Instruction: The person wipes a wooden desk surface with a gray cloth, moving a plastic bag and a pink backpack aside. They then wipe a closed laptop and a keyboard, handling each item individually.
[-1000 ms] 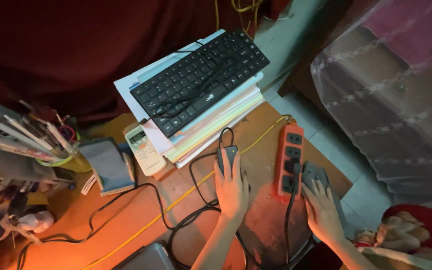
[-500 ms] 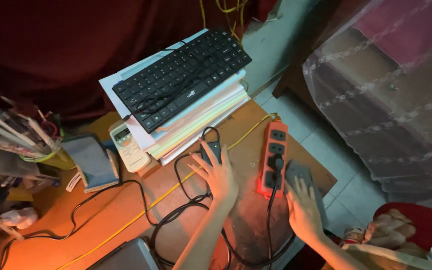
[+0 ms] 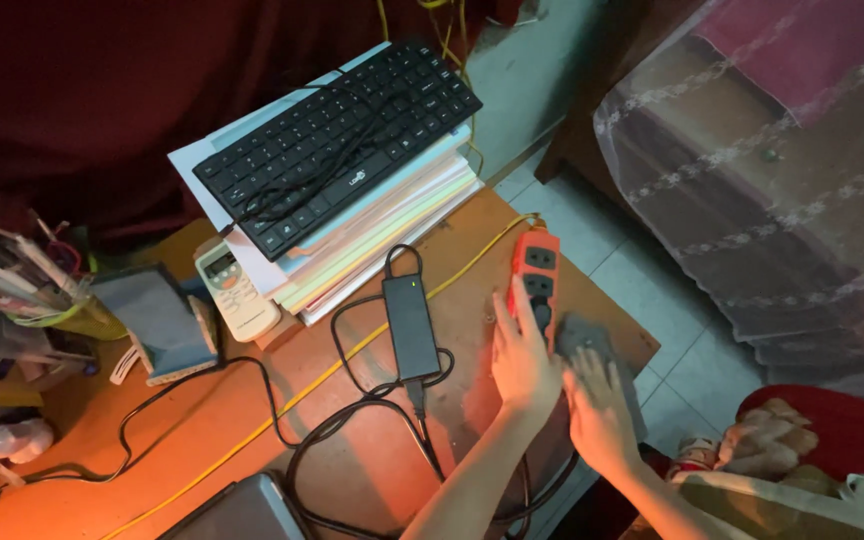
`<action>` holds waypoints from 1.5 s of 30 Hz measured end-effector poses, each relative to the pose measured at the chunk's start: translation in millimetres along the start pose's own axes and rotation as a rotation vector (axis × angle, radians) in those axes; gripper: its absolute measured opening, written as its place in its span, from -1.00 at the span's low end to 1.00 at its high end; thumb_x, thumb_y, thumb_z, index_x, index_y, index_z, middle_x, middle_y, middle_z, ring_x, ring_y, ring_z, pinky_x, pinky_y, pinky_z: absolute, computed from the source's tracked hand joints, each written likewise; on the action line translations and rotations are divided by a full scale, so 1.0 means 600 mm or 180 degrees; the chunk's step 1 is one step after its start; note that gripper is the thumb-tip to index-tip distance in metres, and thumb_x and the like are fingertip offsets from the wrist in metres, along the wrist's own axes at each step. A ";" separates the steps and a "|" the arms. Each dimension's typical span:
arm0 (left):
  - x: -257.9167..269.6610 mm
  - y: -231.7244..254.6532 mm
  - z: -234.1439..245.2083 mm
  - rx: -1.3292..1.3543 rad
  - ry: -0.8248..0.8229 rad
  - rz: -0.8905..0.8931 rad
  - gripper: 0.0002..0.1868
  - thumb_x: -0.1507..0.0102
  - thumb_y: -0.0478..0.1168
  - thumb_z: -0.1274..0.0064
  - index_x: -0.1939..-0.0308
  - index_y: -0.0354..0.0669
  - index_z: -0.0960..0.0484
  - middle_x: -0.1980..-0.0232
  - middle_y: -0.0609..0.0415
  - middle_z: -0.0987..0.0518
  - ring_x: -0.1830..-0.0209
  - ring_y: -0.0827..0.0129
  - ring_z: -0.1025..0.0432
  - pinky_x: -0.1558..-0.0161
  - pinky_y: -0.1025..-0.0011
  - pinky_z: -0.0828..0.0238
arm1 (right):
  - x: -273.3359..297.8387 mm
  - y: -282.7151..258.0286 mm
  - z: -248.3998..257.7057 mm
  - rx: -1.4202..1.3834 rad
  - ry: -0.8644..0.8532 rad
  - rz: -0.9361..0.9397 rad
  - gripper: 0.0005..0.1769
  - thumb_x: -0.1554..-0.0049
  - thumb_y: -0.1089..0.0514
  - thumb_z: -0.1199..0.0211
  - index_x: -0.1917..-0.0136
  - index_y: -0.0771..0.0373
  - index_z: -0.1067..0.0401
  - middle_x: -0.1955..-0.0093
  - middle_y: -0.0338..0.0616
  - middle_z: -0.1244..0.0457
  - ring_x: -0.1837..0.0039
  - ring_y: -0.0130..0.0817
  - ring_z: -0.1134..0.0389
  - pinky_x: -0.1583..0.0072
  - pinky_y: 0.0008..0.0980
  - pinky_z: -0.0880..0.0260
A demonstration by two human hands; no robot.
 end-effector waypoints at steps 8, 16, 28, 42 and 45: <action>0.002 0.014 0.037 -0.0063 -0.0335 0.0117 0.20 -0.05 -0.42 -0.20 -0.48 0.15 0.37 -0.55 -0.24 0.22 -0.19 -0.09 -0.28 0.11 0.06 -0.47 | -0.051 0.067 0.008 -0.0265 -0.0131 -0.0662 -0.44 -0.14 0.29 0.08 -0.43 0.25 -0.14 -0.46 0.22 -0.04 -0.50 0.08 -0.02 -0.45 0.12 0.03; -0.020 0.008 0.119 0.1029 -0.0590 0.0913 0.42 0.11 -0.25 -0.33 -0.50 0.32 0.48 -0.53 -0.09 0.14 -0.38 -0.08 -0.17 -0.23 0.01 -0.29 | -0.077 -0.056 0.134 -0.0393 -0.1220 -0.1553 -0.47 -0.17 0.15 0.15 -0.40 0.21 -0.20 -0.25 0.37 -0.21 -0.31 0.33 -0.20 -0.43 0.16 -0.02; -0.002 -0.036 0.167 0.2560 -0.0298 0.1449 0.40 0.11 -0.28 -0.44 -0.53 0.40 0.29 -0.53 -0.02 0.03 -0.52 0.14 0.08 -0.45 0.17 0.12 | -0.148 -0.050 -0.054 -0.1451 -0.0796 0.0737 -0.70 -0.18 -0.14 0.00 0.13 -0.03 -0.48 0.08 -0.27 -0.38 -0.06 -0.21 -0.38 -0.27 -0.11 -0.27; 0.005 -0.006 0.145 0.1031 -0.0699 0.0589 0.15 -0.02 -0.39 -0.12 -0.48 0.26 0.30 -0.57 -0.05 0.29 0.08 -0.22 -0.46 0.33 0.06 -0.40 | -0.005 0.011 0.044 -0.0884 -0.0728 0.1259 -0.42 -0.21 0.10 0.04 -0.50 -0.08 -0.08 -0.54 -0.17 0.05 -0.56 -0.01 0.14 -0.49 0.11 0.23; 0.003 -0.023 0.109 0.0403 -0.0519 0.0359 0.16 0.01 -0.42 -0.15 -0.48 0.24 0.24 -0.55 -0.13 0.25 -0.06 -0.23 -0.36 0.11 0.04 -0.40 | 0.008 0.034 0.032 -0.1017 -0.0760 0.1291 -0.41 -0.13 0.17 -0.08 -0.44 -0.02 -0.16 -0.46 -0.17 -0.09 -0.47 0.06 -0.04 -0.41 0.09 0.07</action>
Point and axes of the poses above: each hand's wrist, its own x-axis away from the middle knuckle, its own z-axis out of the back of the hand, y = z × x, the point moved 1 cm from there along -x, towards the middle knuckle
